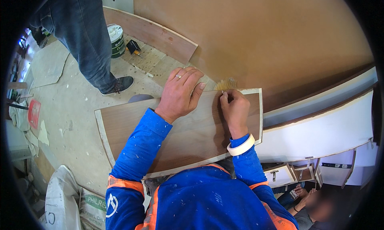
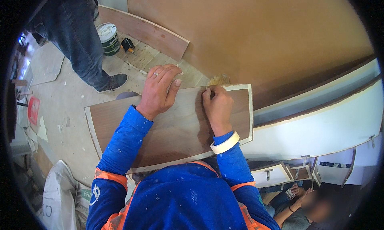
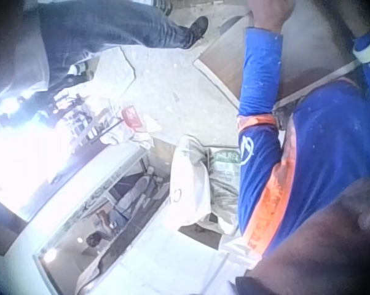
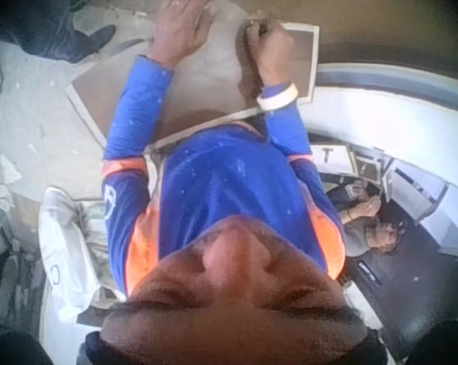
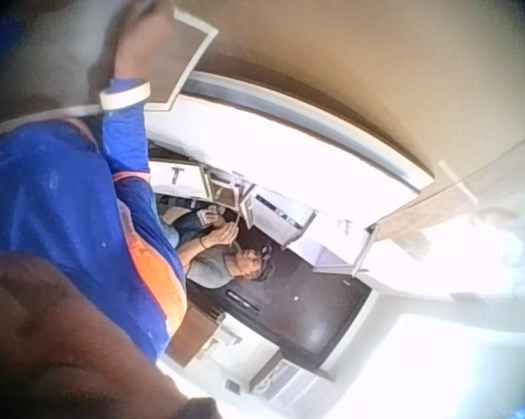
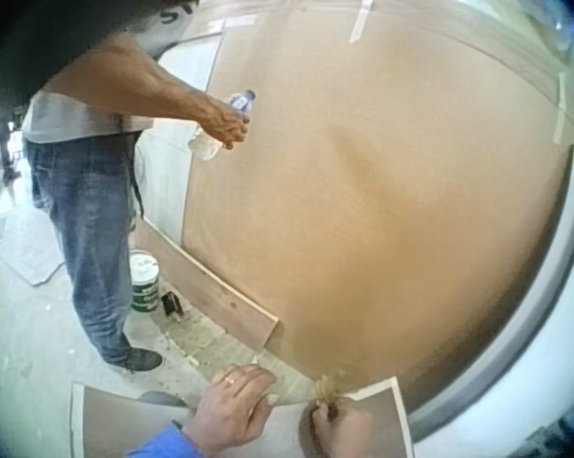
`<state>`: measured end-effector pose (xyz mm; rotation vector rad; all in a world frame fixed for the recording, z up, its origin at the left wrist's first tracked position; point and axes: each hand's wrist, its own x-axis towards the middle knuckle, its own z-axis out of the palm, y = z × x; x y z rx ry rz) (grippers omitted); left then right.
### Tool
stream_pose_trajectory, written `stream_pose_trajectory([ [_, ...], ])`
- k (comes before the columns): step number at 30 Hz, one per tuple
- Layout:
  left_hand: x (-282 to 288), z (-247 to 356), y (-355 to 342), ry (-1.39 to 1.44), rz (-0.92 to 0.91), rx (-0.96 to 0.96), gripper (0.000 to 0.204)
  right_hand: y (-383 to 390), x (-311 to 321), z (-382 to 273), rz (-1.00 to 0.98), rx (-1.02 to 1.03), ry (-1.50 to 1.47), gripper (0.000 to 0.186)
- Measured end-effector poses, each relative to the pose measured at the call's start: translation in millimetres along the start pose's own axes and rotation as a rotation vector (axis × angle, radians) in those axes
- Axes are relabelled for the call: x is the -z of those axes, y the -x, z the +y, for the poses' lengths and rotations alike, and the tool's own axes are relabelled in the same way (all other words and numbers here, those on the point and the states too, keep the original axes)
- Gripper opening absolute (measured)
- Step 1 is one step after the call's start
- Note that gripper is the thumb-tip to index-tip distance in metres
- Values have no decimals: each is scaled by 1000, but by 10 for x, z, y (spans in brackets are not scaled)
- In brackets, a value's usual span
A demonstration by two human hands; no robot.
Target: The person applies white edge banding tape to the edges of a wooden cabinet door. They smooth the tape along the perimeter, flip the door to work on the opposite side, and use a small tool to trim and press the tape into the corners.
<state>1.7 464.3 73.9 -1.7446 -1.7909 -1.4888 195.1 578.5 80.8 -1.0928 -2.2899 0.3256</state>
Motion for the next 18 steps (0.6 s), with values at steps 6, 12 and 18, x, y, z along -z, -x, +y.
stream_pose_trajectory([
  [6,-6,0,-9,0,4,-19,25,-13,-15,-61,-25,-2,101,15],
  [12,-19,-3,-1,8,-1,-15,26,-54,-82,-84,-66,-34,161,14],
  [18,-20,-12,7,14,3,-11,26,13,-113,24,14,-35,47,14],
])
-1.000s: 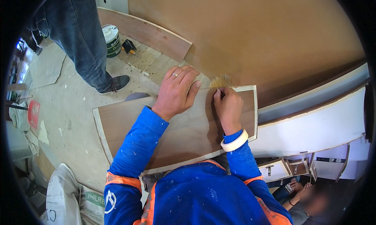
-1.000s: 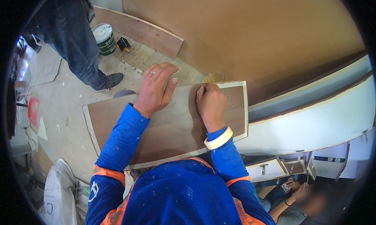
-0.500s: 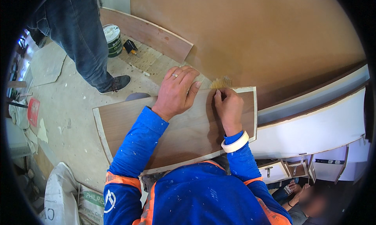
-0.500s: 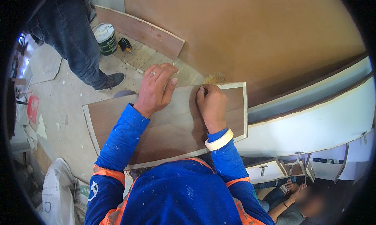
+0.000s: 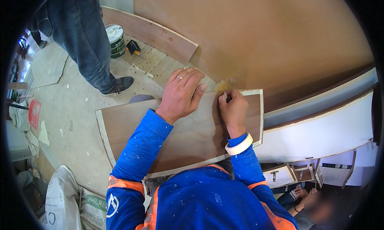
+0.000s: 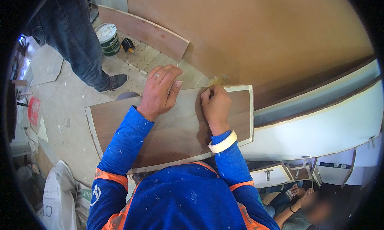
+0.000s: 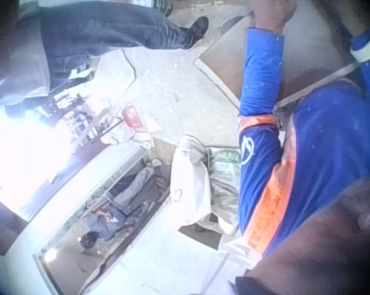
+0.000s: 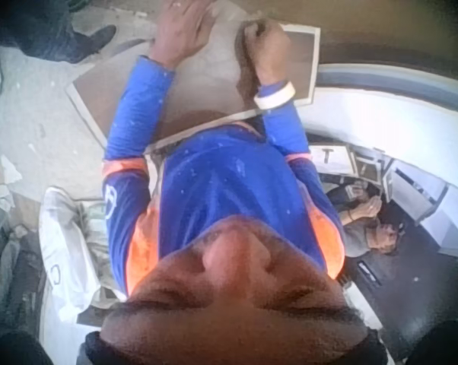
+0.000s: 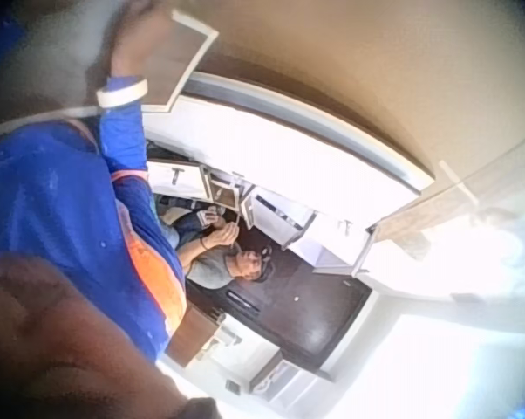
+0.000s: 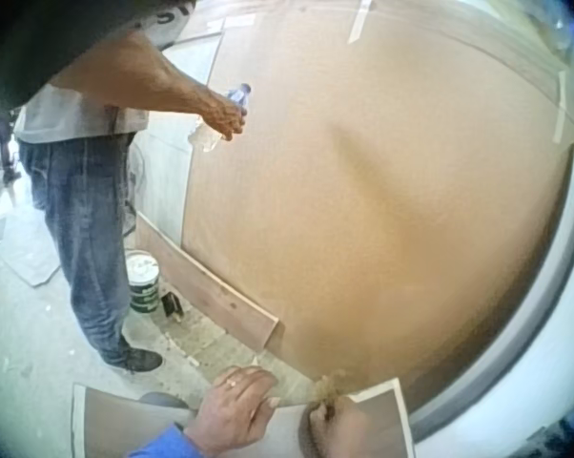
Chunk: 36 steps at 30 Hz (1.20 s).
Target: The person applies white edge banding tape to the edges of a wooden cabinet door. They smooth the tape along the perimeter, flip the door to work on the opposite side, and use a small tool to trim and press the tape into the corners.
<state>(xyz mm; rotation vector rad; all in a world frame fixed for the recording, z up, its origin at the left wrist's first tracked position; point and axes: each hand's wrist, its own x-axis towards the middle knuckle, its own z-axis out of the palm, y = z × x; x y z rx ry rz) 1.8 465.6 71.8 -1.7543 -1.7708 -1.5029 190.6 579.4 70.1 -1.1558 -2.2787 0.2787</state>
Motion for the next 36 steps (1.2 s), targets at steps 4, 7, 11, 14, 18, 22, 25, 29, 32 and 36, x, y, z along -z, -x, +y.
stream_pose_trajectory([
  [4,20,13,3,-7,-3,8,26,41,50,30,21,-7,-74,16],
  [7,14,15,-9,1,-9,11,26,70,71,67,27,-45,-114,17],
  [11,5,7,1,0,-10,8,26,54,126,-53,-22,-49,-23,17],
  [14,17,30,-17,16,-20,19,26,50,48,40,31,-17,-23,18],
  [18,20,23,7,-2,-6,27,25,61,80,144,55,-86,-144,16],
  [22,20,6,10,2,-6,37,25,83,187,270,70,-170,-207,14],
  [25,-14,-10,12,-10,5,32,26,90,243,411,130,-191,-257,16],
  [29,-12,6,-17,-31,12,28,27,1,427,539,147,-249,-217,16],
  [32,-14,3,-11,-41,19,33,27,-28,518,669,175,-230,-191,17],
  [36,-23,-13,-16,-50,14,27,29,-33,624,779,205,-261,-165,17],
])
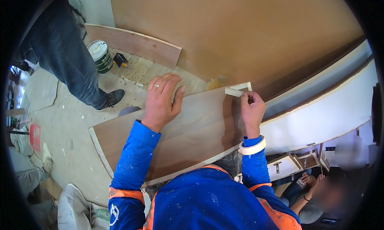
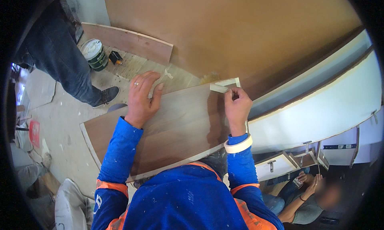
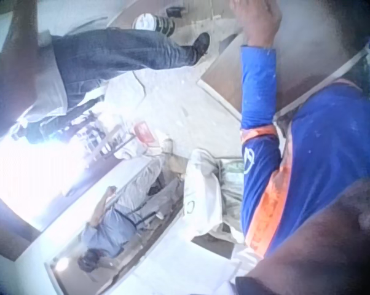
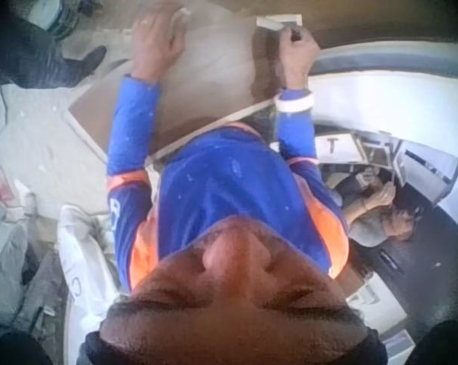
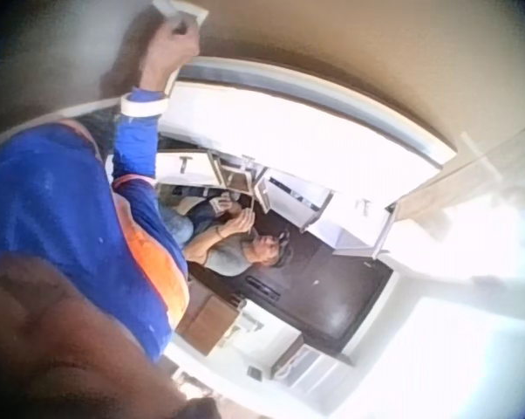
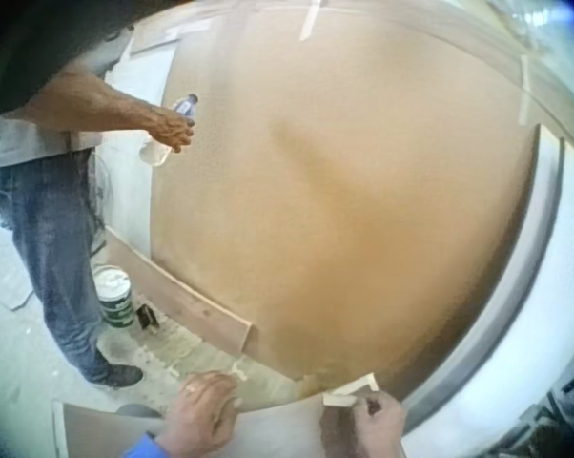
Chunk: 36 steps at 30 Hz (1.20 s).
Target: The person applies white edge banding tape to the edges of a wooden cabinet door. They smooth the tape along the perimeter, flip the door to work on the opposite side, and use a small tool to trim and press the tape into the corners.
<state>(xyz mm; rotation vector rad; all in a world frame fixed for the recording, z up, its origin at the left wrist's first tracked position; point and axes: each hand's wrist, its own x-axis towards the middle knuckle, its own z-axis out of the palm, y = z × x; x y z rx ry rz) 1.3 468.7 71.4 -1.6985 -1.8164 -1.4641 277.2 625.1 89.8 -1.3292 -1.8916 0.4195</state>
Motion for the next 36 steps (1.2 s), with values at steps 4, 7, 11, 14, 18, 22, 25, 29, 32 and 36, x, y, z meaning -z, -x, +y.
stream_pose_trajectory([
  [4,-4,-32,21,-18,-3,-7,31,-90,123,37,25,3,48,16],
  [7,8,-16,14,-12,-12,0,30,-159,216,100,61,10,76,17],
  [11,22,-6,14,-34,-26,17,30,-272,348,150,83,42,96,17],
  [14,26,14,7,-52,-24,26,29,-354,422,229,124,115,142,16],
  [18,9,29,-7,-62,-29,16,29,-423,544,293,174,134,191,17],
  [22,7,5,11,-96,-24,-4,30,-424,680,252,225,106,177,15],
  [25,-2,-11,35,-127,-30,-4,29,-354,767,202,240,53,161,13],
  [29,-9,-12,44,-145,-48,1,28,-220,886,192,262,-32,89,13],
  [32,0,-9,46,-131,-53,13,28,-180,987,228,304,-39,94,15],
  [36,17,16,35,-137,-63,19,29,-127,1111,198,311,-90,49,16],
])
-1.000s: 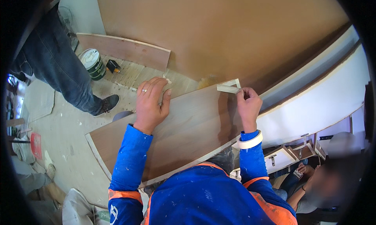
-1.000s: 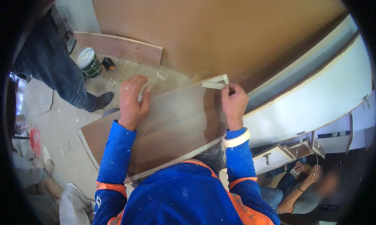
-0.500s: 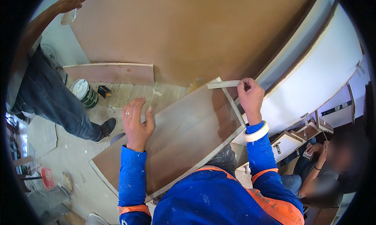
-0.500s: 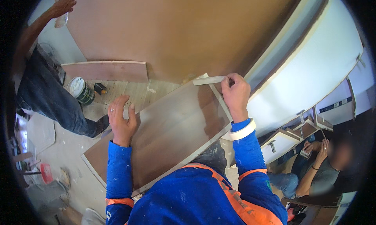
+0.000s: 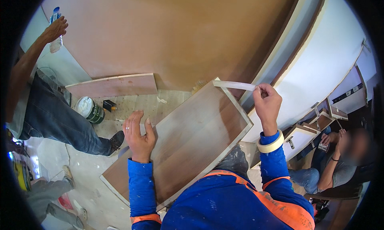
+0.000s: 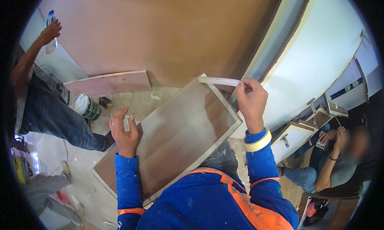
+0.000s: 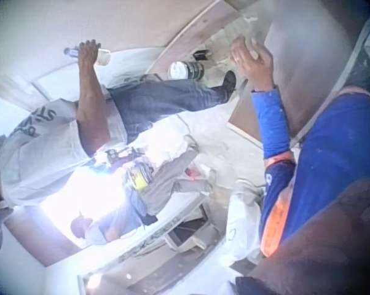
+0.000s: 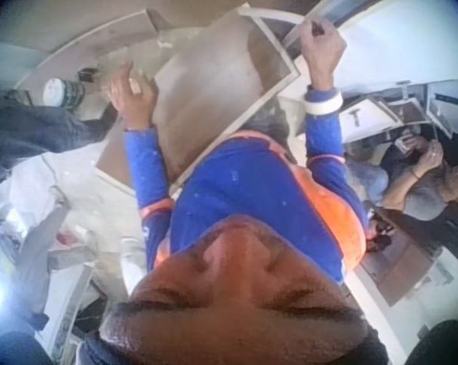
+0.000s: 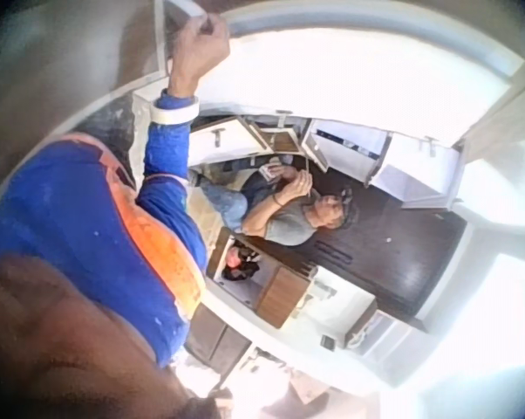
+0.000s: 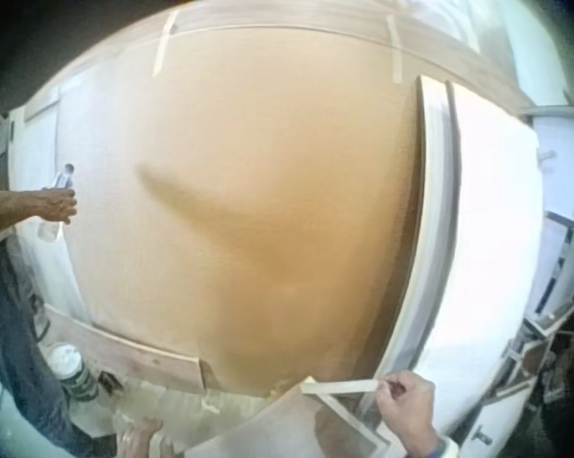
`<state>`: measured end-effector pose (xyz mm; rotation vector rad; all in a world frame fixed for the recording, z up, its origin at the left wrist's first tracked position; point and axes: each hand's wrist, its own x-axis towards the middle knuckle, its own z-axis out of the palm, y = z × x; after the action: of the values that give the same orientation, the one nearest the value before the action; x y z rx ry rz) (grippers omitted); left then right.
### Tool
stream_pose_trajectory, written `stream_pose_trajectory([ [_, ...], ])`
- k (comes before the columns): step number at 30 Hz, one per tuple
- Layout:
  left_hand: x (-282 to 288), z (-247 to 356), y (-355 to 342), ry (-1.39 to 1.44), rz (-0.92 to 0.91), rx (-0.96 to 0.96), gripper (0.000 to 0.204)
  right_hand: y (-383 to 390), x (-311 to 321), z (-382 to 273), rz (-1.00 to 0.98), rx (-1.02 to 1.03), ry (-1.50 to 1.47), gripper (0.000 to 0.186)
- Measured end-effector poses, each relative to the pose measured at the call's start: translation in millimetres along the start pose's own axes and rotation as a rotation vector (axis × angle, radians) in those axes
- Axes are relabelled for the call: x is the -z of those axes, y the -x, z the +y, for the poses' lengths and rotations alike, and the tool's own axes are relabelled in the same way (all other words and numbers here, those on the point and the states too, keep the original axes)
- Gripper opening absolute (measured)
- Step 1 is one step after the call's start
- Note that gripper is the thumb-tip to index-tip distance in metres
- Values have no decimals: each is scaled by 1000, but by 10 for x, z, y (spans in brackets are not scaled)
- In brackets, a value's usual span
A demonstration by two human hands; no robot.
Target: The person applies white edge banding tape to the edges of a wooden cabinet door. They smooth the tape along the perimeter, flip the door to work on the opposite side, and use a small tool to trim and press the tape into the corners.
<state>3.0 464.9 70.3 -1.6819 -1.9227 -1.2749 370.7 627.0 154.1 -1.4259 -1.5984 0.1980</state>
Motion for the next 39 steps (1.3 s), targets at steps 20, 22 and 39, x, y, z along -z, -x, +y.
stream_pose_trajectory([
  [20,-25,-13,11,9,20,-24,30,479,210,160,-123,-291,-256,14],
  [22,-27,-3,3,1,16,-24,30,585,198,126,-162,-254,-290,13],
  [39,-59,23,6,-8,14,-35,29,861,-164,-323,-239,308,-279,9],
])
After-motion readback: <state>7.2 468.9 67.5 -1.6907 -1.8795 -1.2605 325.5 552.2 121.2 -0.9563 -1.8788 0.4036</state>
